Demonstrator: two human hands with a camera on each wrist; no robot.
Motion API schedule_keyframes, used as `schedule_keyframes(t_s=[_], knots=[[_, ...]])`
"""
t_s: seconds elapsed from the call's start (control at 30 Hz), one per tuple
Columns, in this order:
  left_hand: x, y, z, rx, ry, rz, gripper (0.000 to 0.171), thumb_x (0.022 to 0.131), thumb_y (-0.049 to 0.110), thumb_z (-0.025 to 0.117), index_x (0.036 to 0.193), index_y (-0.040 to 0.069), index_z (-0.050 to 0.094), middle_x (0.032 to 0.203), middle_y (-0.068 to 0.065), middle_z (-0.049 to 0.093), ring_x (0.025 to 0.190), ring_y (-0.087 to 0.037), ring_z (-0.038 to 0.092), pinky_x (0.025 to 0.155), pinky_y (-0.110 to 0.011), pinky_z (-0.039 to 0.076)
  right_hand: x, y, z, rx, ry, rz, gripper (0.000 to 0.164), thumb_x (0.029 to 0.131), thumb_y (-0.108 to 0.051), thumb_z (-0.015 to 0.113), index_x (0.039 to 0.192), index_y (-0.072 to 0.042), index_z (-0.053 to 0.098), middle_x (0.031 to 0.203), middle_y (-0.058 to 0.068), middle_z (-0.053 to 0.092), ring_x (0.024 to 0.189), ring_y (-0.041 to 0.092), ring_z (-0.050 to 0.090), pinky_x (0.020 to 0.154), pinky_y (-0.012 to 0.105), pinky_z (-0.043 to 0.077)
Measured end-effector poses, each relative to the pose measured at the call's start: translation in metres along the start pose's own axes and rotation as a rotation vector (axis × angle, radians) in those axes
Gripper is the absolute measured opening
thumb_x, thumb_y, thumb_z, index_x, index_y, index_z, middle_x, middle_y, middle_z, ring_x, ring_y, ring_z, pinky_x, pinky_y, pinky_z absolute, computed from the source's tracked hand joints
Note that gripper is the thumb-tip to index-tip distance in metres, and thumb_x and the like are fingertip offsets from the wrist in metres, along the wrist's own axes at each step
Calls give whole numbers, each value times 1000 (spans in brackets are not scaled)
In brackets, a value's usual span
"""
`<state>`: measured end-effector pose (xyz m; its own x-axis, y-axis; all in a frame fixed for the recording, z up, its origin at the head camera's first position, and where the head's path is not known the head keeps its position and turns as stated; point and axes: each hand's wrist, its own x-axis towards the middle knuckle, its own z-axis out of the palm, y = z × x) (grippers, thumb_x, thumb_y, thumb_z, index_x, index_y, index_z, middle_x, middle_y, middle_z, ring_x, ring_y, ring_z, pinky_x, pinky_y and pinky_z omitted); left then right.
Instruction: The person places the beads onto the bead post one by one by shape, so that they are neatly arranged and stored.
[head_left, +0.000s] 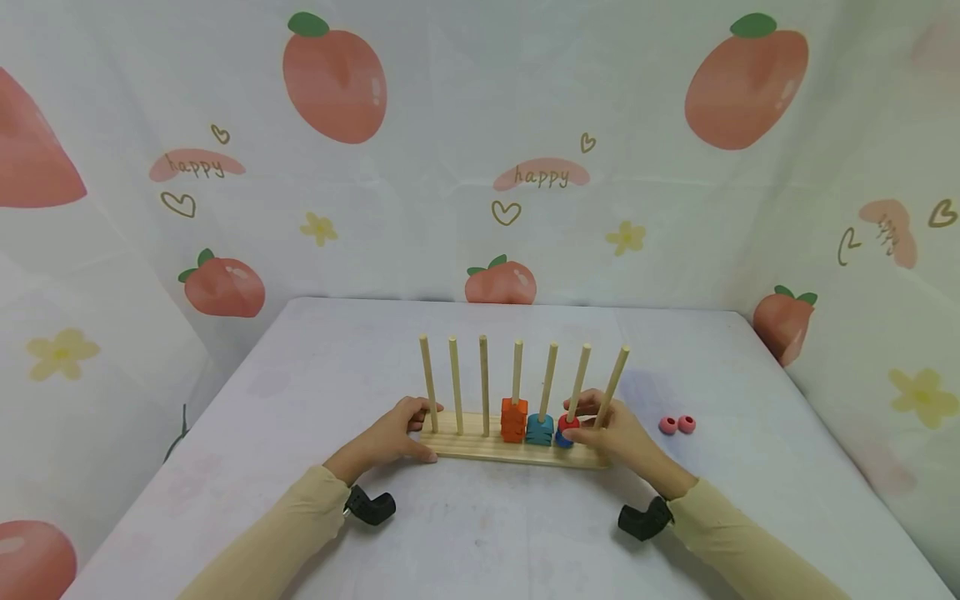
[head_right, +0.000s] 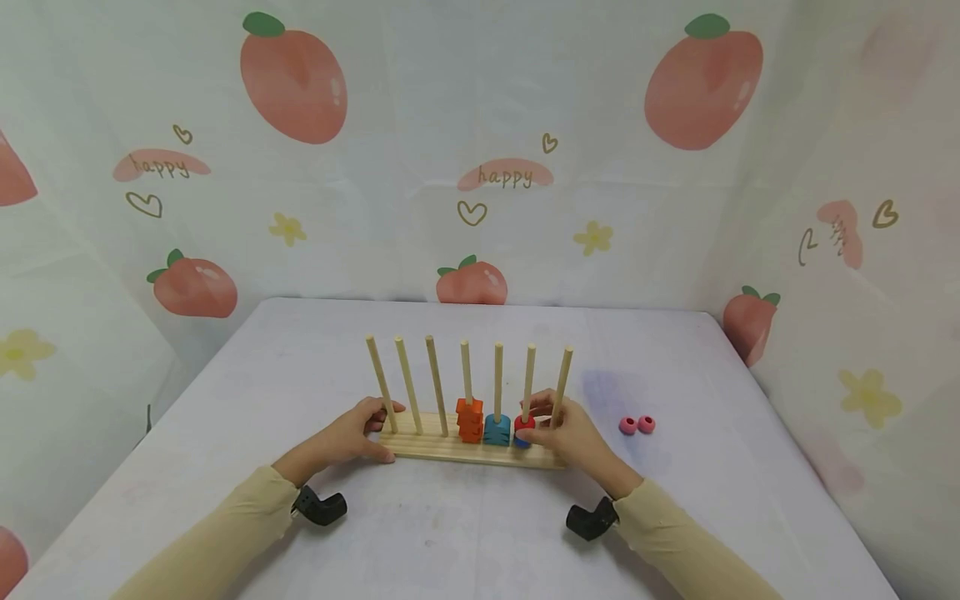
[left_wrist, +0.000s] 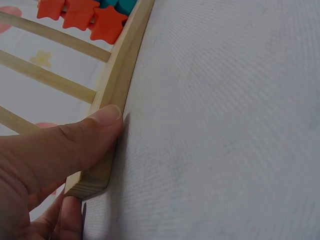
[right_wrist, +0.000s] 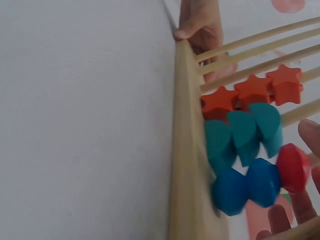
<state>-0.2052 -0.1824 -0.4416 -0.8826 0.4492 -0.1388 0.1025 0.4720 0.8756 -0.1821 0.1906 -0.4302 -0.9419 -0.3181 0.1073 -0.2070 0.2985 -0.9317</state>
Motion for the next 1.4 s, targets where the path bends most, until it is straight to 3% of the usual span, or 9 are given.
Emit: schedule_keyframes(t_s=[0.1,0.33,0.43,0.57,0.67,0.77,0.93,1.03,1.4], knots=[[0,0,0,-9,-8,17,77,68,2,86,134,-3,47,126,-20,40,117,-31,52,100,-45,43,-3,-2,-7,-5,37,-31,39,81,-7,77,113,4,59,112,22,64,102,16,62,86,26,50],[0,0,0,-11,-6,20,76,69,3,85,134,-2,47,126,-20,41,118,-31,51,101,-45,42,-14,-15,-34,-82,109,-176,41,81,-2,76,117,4,57,110,-17,61,104,0,57,89,13,46],[-1,0,1,-2,5,6,76,68,3,86,134,-1,48,125,-19,41,117,-30,51,101,-46,42,-19,-17,-49,-133,158,-218,44,80,-1,75,119,4,56,113,-22,58,106,-7,54,90,9,44],[-1,0,2,17,10,5,76,68,4,86,134,0,49,125,-18,42,116,-29,50,101,-46,41,-27,-17,-69,-205,218,-184,49,82,-5,75,126,1,55,121,-8,58,109,-11,50,91,6,40],[-1,-1,1,28,11,11,76,68,4,86,134,-1,49,125,-19,42,116,-29,50,101,-46,41,-32,-17,-83,-267,244,-94,53,84,-13,75,131,-3,53,127,3,57,109,-13,48,89,4,38],[-1,-1,1,31,13,7,75,68,4,86,134,0,50,124,-19,43,115,-29,50,101,-46,41,-37,-13,-97,-332,243,12,55,87,-21,73,135,-5,50,132,10,56,114,1,51,89,7,40],[-1,-1,1,33,12,3,75,67,3,87,133,0,50,123,-18,43,115,-29,50,100,-46,42,-42,-2,-116,-382,184,156,62,91,-28,68,141,-2,42,139,26,48,124,40,48,98,45,47],[-1,-1,1,33,10,9,75,68,3,86,133,-1,50,124,-19,43,114,-29,51,100,-45,42,-44,4,-122,-370,155,216,64,91,-28,68,141,1,40,139,30,46,124,48,46,94,59,45],[0,-1,1,28,8,24,76,68,3,86,134,-3,48,126,-20,42,116,-30,51,100,-46,42,-46,25,-135,-366,9,328,62,90,-25,68,136,11,43,132,35,49,117,48,52,92,54,49]])
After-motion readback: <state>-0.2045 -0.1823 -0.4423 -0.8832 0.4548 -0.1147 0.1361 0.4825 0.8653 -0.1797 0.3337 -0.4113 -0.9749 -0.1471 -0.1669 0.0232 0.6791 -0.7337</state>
